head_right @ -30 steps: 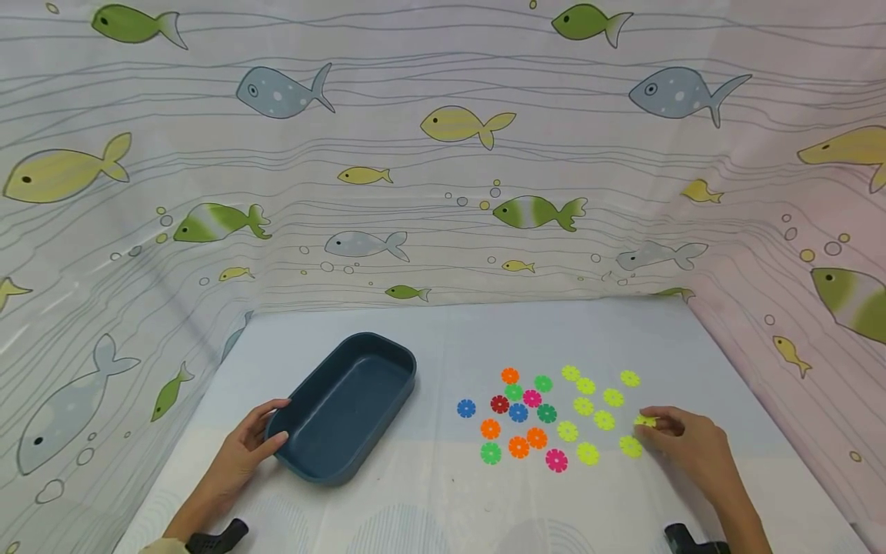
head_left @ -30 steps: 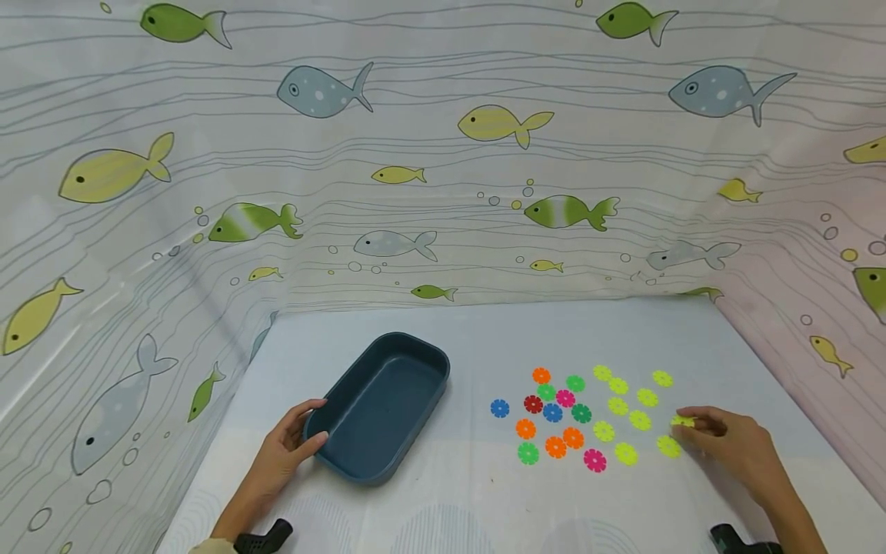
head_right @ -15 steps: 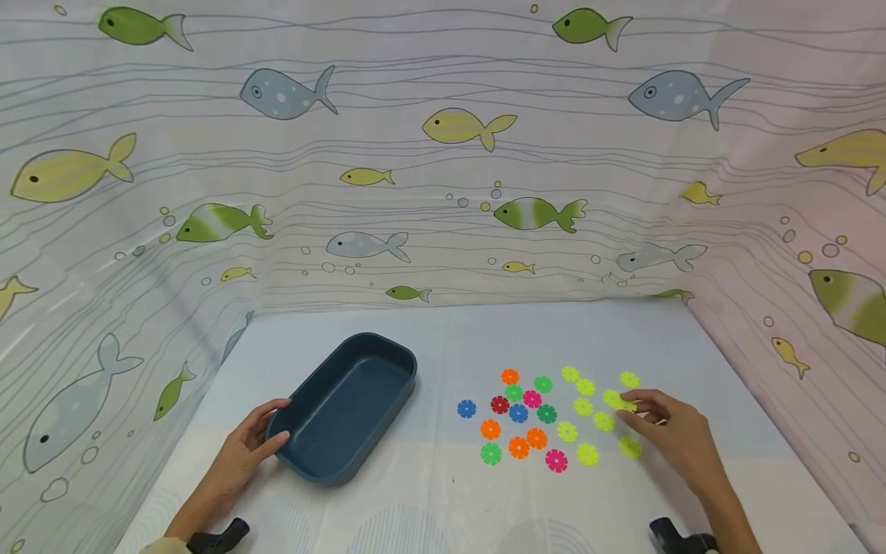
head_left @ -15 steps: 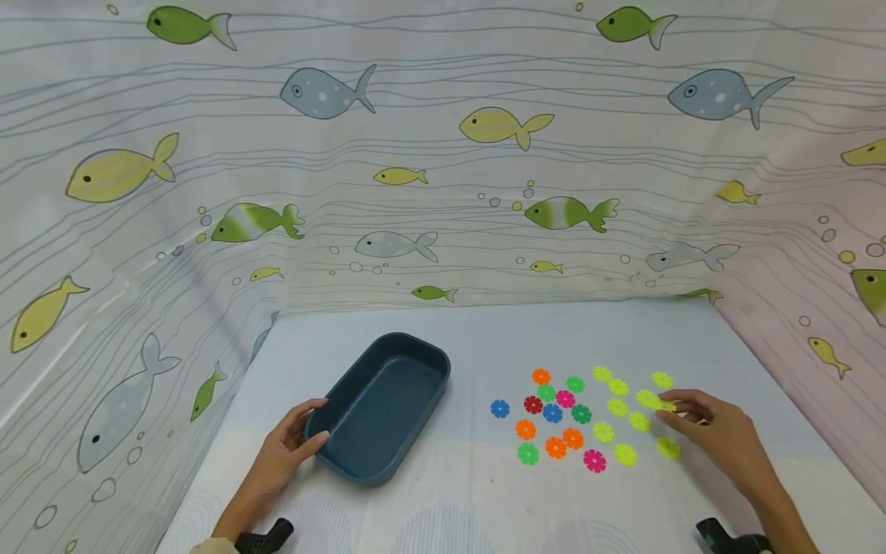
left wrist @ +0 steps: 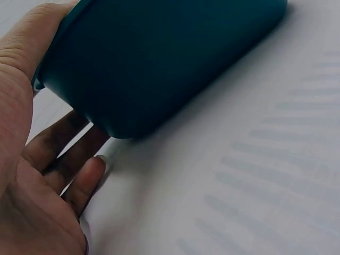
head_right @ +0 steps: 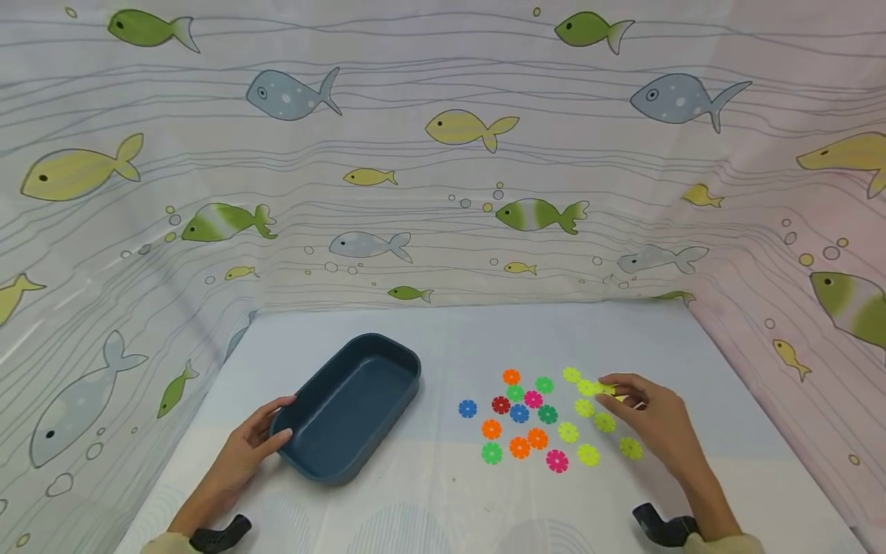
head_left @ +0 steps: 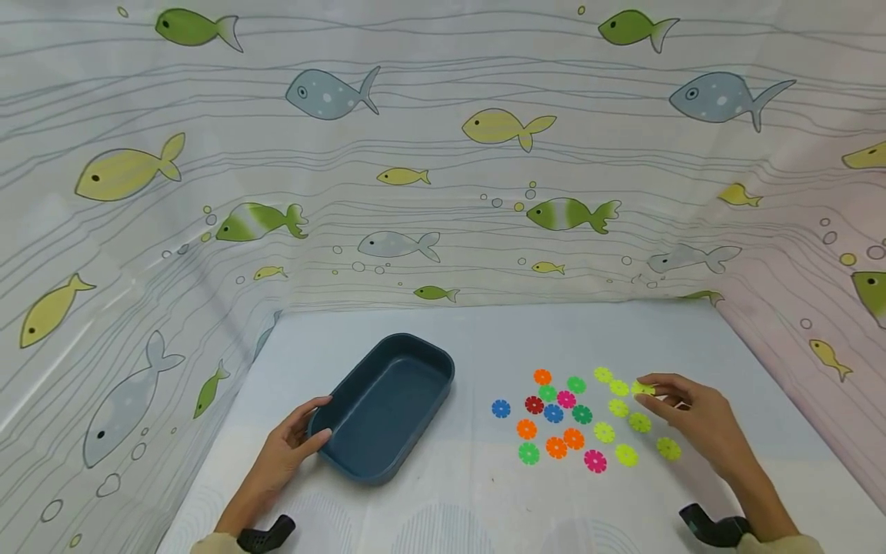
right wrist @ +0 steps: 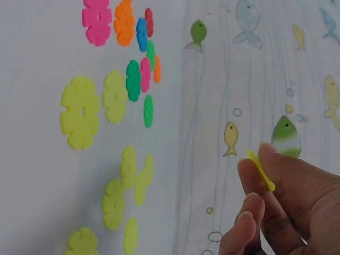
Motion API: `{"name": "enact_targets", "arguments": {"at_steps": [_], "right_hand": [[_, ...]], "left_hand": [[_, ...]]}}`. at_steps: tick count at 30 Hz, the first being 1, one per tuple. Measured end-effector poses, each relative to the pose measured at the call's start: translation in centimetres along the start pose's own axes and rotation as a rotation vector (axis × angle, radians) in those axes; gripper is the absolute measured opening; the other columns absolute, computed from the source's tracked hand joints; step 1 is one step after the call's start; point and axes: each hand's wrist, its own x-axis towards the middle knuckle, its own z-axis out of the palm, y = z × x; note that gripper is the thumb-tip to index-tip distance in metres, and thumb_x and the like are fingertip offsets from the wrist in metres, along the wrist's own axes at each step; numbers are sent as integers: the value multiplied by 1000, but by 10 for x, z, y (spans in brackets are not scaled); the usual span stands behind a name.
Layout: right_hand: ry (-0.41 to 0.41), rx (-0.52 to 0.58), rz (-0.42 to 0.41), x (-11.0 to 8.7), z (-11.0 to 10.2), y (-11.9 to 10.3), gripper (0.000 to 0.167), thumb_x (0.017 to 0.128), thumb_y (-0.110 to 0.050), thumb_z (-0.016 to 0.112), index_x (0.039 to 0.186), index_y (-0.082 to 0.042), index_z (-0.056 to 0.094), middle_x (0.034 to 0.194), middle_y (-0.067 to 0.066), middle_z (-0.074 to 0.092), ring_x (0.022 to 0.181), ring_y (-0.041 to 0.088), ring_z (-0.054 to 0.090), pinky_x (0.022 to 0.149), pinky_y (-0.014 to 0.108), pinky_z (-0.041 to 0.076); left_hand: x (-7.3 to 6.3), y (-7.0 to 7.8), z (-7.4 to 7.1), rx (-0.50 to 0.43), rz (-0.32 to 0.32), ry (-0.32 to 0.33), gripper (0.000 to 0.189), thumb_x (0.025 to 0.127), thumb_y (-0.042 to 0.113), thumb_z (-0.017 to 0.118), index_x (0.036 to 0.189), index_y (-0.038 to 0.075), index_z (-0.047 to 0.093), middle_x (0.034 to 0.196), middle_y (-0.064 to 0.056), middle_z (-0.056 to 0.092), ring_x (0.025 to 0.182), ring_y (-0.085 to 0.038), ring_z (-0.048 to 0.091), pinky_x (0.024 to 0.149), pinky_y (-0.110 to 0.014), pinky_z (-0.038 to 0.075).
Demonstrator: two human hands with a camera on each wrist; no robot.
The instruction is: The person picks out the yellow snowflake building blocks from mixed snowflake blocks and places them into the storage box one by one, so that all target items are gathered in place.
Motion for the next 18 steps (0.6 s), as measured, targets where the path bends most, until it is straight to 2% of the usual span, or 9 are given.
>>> {"name": "enact_targets", "arguments": {"at_steps": [3,6,10,13,15,18], "right_hand": [[6,6,-30,4,2,-7,45,93,-43,76,125,-12,71,106,9,72,84,20,59,62,24,51],[-10,31,-50,6,3,-14,44,93,-44,76,124,-13,72,106,8,72,83,20,58,62,25,49],[-64,69,-59,10,5,-24,47,93,-47,75,126,-14,71,108,8,70,85,21,58,62,27,48],[-86,72,-71,14,8,-32,47,93,-49,74,126,-16,71,108,7,70,87,22,59,62,27,49],[-92,68,-84,17,11,-37,46,93,-49,74,126,-17,71,107,6,70,87,23,59,63,27,50],[-93,70,-110,21,15,-44,42,93,-47,75,124,-19,72,104,4,70,87,23,60,63,28,50]], "left_hand": [[0,0,0,7,-4,-3,58,102,24,67,156,27,44,161,-12,35,133,1,43,98,-13,41],[-1,0,1,11,-8,2,58,102,26,68,155,28,45,161,-10,36,136,-4,42,99,-14,42],[-3,1,2,6,-17,0,59,102,25,68,156,27,44,161,-13,36,142,-23,40,97,-16,44],[-5,1,3,6,-26,-2,60,102,25,67,156,25,43,161,-15,36,143,-30,40,97,-17,44],[-4,1,3,11,-29,1,59,102,26,68,156,26,44,161,-14,36,143,-28,40,98,-17,44],[-2,2,2,25,-22,-6,59,102,28,67,156,28,43,162,-11,36,142,-18,40,100,-15,41]]}}
